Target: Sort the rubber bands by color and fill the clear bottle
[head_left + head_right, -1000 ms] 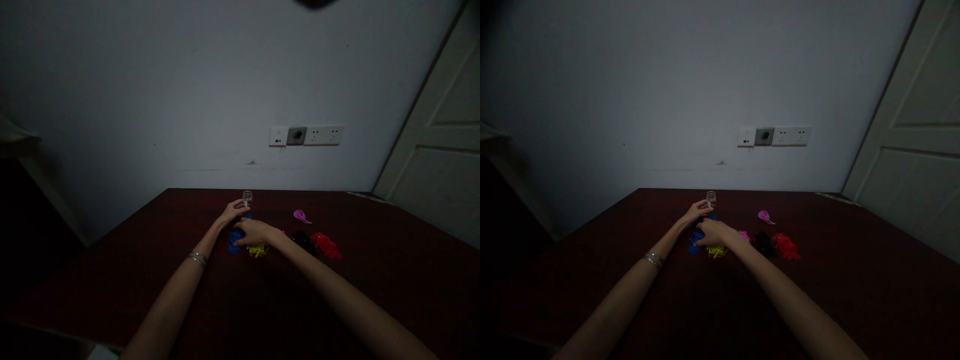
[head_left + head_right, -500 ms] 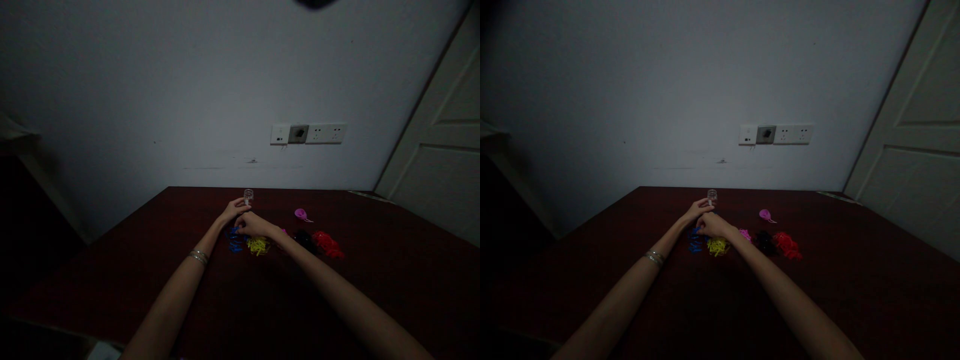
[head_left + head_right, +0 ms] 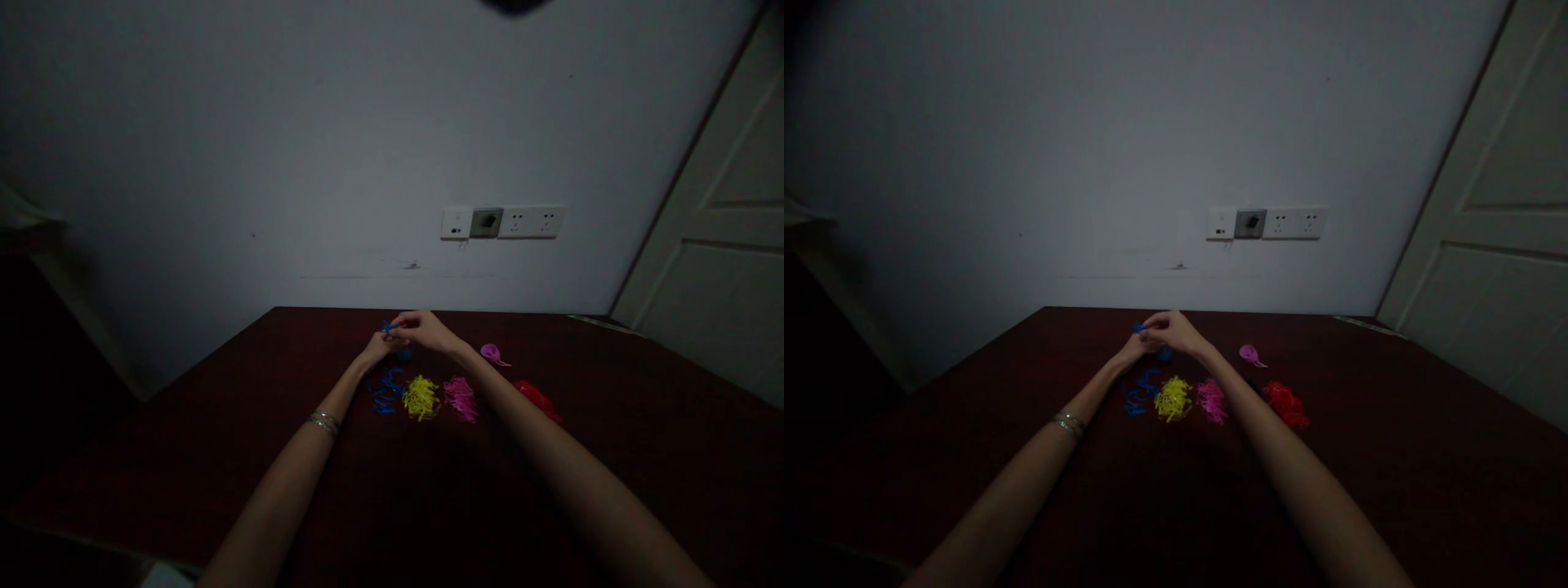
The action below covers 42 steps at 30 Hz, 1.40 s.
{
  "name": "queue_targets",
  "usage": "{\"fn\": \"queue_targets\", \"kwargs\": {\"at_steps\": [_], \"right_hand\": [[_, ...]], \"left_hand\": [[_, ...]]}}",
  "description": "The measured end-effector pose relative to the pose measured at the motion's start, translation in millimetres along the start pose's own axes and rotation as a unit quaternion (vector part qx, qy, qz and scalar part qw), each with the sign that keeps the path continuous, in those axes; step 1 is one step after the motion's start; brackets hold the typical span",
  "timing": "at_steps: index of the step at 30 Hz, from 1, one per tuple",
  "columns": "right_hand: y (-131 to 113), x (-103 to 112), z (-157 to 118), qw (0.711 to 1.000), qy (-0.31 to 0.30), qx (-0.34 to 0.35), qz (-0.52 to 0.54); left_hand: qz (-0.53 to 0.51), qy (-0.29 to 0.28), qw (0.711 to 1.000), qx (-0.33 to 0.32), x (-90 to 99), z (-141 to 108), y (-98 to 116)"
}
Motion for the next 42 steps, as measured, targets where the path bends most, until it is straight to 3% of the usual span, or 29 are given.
{"fn": "queue_targets", "kwargs": {"at_steps": [5, 9, 17, 26, 42], "right_hand": [[-4, 52, 7, 0.991, 0.126, -0.013, -0.051], [6, 71, 10, 0.981, 0.171, -0.023, -0.084], [28, 61, 14, 0.982, 0.166, -0.044, -0.082], [28, 56, 15, 0.984, 0.136, -0.056, -0.102], [28, 62, 8, 0.979, 0.144, -0.064, -0.126]], "left_hand": [[0.001, -0.009, 1.000, 0.028, -13.4, -10, 14], [-0.003, -0.002, 0.999, 0.034, -15.6, -14, 21], [0.000, -0.004, 0.999, 0.038, -14.0, -12, 17], [-0.008, 0.006, 0.999, 0.042, -15.0, -14, 19], [-0.008, 0.008, 0.999, 0.037, -13.2, -12, 17]]}}
Point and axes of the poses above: each hand's wrist, its own z-axis towards the middle knuckle, its own x-axis out of the back of the hand, y = z × x, the point moved 9 cm from there along z, towards the middle knuckle, and after that the axes turned 11 degrees about -y, right-handed, at the moved point
